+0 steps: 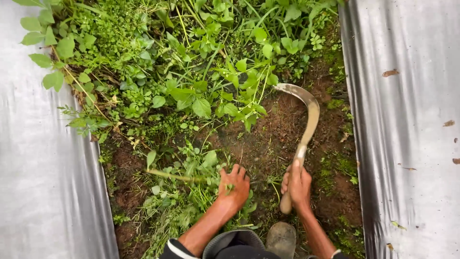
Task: Weeding a garden bed by cutting plants with a sickle and pulling them out by hand
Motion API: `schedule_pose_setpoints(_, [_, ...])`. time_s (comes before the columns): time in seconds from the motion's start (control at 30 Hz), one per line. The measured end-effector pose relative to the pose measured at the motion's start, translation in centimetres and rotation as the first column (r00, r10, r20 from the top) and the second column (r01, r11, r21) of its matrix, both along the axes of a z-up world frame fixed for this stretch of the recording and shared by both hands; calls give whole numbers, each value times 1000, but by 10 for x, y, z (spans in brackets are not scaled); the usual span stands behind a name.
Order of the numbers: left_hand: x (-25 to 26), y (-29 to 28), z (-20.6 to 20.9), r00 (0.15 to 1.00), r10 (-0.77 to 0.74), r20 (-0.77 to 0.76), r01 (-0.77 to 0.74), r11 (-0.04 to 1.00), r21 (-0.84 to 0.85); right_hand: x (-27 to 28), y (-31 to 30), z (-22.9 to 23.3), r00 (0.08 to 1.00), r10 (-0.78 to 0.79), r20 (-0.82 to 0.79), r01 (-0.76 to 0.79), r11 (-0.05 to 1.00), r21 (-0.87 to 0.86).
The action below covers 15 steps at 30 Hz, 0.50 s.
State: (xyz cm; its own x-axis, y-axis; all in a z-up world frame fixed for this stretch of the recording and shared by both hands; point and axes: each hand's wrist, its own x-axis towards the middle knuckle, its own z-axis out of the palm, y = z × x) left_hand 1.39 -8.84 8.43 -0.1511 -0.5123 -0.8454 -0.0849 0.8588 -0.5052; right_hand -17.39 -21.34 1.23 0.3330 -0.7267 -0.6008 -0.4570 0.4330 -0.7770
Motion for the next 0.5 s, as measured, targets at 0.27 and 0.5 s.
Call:
schedule_pose_setpoints(0.27, [12,0,-20,-426,793,-436,-726,-12,688,0,10,5,999,44,-27,-45,999,-23])
schedule_pose_setpoints(0.5, [63,-41,47,-979,-135,153,196,-409,891,-29,12,1,976,158,-148,-133,977,166])
